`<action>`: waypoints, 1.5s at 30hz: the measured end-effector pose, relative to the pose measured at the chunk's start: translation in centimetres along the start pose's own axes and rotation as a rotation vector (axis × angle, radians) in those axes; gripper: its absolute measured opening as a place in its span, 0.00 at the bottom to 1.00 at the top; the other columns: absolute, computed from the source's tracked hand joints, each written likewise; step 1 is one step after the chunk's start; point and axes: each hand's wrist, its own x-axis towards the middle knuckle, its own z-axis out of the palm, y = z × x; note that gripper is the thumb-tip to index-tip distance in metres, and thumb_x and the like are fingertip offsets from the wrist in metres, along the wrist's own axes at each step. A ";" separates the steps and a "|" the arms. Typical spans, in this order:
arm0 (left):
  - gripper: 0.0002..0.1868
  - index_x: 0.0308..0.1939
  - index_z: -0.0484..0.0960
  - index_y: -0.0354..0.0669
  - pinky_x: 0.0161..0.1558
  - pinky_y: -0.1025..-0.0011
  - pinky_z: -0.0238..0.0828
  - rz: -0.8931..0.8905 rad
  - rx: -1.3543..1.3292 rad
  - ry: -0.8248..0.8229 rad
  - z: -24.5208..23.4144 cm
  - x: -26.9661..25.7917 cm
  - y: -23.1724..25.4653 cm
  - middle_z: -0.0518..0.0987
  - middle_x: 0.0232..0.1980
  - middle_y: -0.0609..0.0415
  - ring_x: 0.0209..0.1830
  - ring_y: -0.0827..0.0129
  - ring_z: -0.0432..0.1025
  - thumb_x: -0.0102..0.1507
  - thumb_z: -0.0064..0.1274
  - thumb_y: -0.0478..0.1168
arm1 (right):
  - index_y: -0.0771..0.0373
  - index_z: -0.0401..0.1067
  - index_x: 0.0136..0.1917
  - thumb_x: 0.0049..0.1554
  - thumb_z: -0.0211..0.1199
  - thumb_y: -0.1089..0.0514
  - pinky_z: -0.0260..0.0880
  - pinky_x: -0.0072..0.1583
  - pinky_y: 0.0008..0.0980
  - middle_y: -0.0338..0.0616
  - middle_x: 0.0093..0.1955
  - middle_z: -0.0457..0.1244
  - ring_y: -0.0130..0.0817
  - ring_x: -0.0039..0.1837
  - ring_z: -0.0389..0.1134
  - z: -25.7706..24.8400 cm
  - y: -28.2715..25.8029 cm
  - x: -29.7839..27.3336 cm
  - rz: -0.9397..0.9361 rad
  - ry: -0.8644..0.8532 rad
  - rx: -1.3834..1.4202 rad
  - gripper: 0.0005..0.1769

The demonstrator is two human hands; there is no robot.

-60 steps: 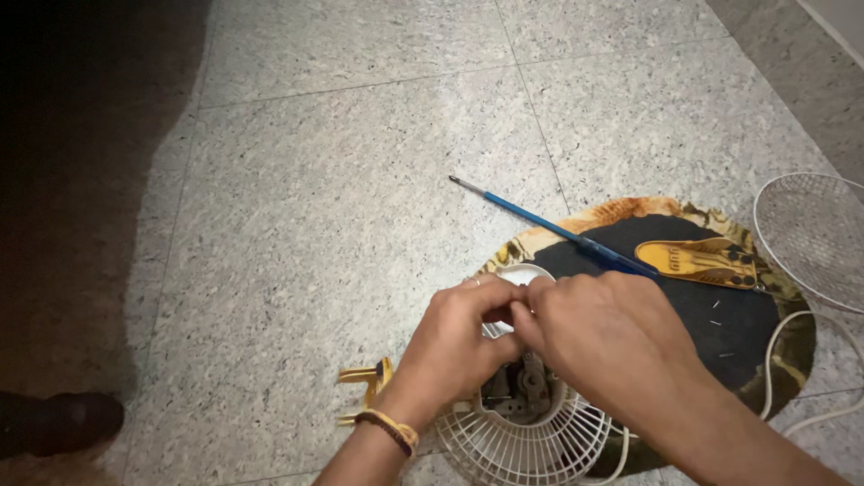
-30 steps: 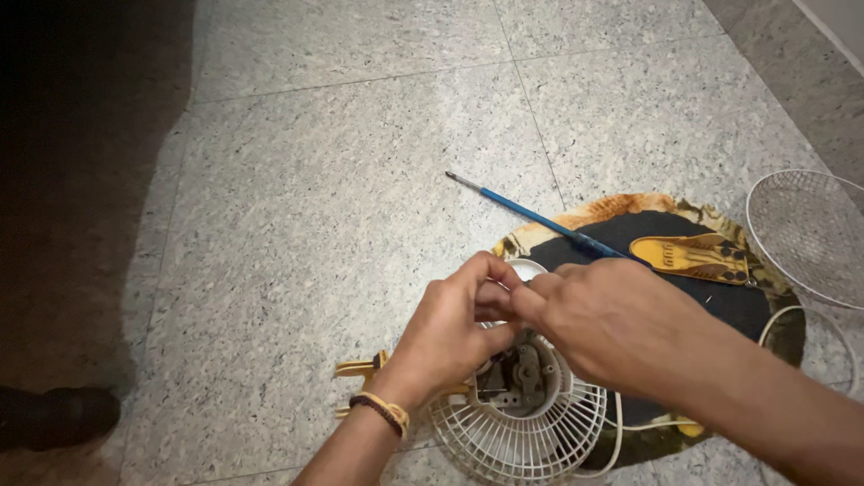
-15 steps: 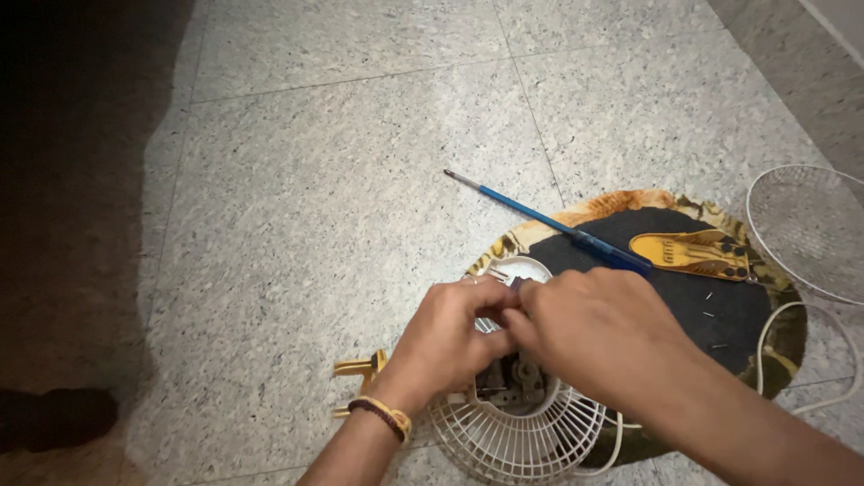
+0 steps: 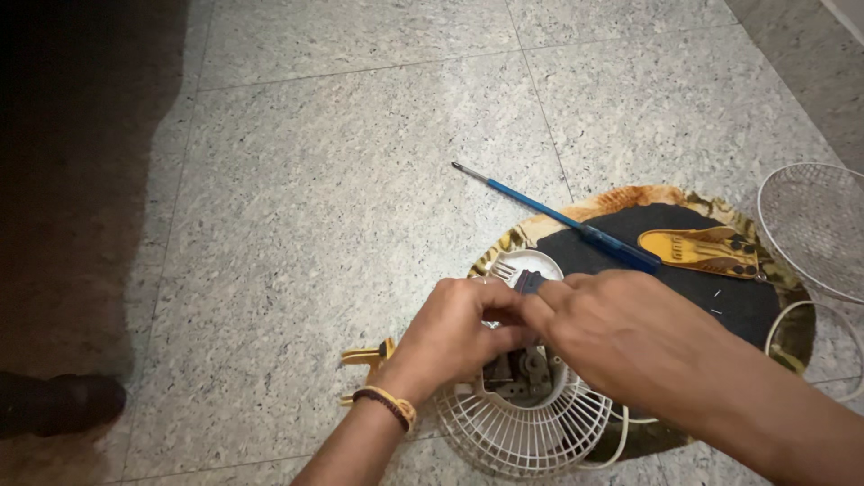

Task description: The person uses a blue screwdriver to tighten a screw on the motor housing of a disassembled electric fan. They then switch to a green screwdriver to adjust a small black component attached to the fan's internal wiring.

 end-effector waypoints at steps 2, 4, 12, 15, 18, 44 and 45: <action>0.12 0.41 0.89 0.44 0.43 0.71 0.81 0.041 0.026 0.029 -0.1 -0.1 0.0 0.88 0.40 0.51 0.38 0.67 0.85 0.53 0.66 0.38 | 0.62 0.70 0.51 0.53 0.58 0.61 0.72 0.42 0.40 0.46 0.44 0.68 0.43 0.45 0.73 -0.5 -0.2 0.4 0.053 0.004 0.060 0.11; 0.12 0.40 0.89 0.42 0.42 0.69 0.80 0.062 0.056 0.047 -0.2 0.0 0.0 0.88 0.39 0.49 0.38 0.66 0.84 0.53 0.66 0.38 | 0.62 0.71 0.48 0.51 0.59 0.62 0.73 0.40 0.40 0.47 0.43 0.69 0.43 0.43 0.73 -1.0 -0.4 0.7 0.095 0.036 0.099 0.10; 0.12 0.39 0.86 0.40 0.43 0.68 0.79 0.044 0.037 0.069 0.4 0.3 0.0 0.87 0.39 0.48 0.38 0.64 0.84 0.53 0.67 0.38 | 0.62 0.75 0.45 0.46 0.63 0.57 0.72 0.35 0.43 0.50 0.35 0.69 0.44 0.34 0.73 -0.5 -1.3 1.5 0.217 0.191 0.098 0.12; 0.13 0.41 0.84 0.40 0.44 0.70 0.81 0.108 -0.051 0.098 0.8 0.2 0.1 0.87 0.40 0.49 0.40 0.66 0.84 0.53 0.64 0.36 | 0.58 0.77 0.37 0.49 0.63 0.54 0.71 0.37 0.44 0.51 0.35 0.69 0.45 0.34 0.73 -0.1 -1.8 1.4 0.325 0.247 0.154 0.07; 0.13 0.41 0.85 0.39 0.43 0.70 0.81 0.134 -0.014 0.112 1.0 0.2 0.3 0.86 0.41 0.48 0.39 0.65 0.84 0.52 0.63 0.33 | 0.57 0.78 0.34 0.46 0.63 0.57 0.72 0.38 0.44 0.50 0.36 0.69 0.45 0.35 0.73 0.1 -2.0 1.7 0.347 0.217 0.142 0.05; 0.42 0.61 0.74 0.41 0.64 0.62 0.64 -0.040 0.366 -0.162 0.6 -0.5 -1.2 0.76 0.63 0.49 0.62 0.54 0.70 0.43 0.75 0.35 | 0.64 0.72 0.47 0.54 0.55 0.57 0.67 0.51 0.41 0.43 0.44 0.65 0.40 0.50 0.68 -0.8 2.3 2.0 -0.487 0.116 -0.212 0.11; 0.42 0.61 0.73 0.41 0.65 0.64 0.64 -0.047 0.366 -0.182 0.7 -0.7 -1.2 0.75 0.64 0.50 0.63 0.55 0.70 0.44 0.74 0.34 | 0.65 0.72 0.47 0.55 0.55 0.58 0.67 0.50 0.42 0.43 0.43 0.65 0.41 0.49 0.68 -0.6 2.2 1.9 -0.484 0.125 -0.226 0.11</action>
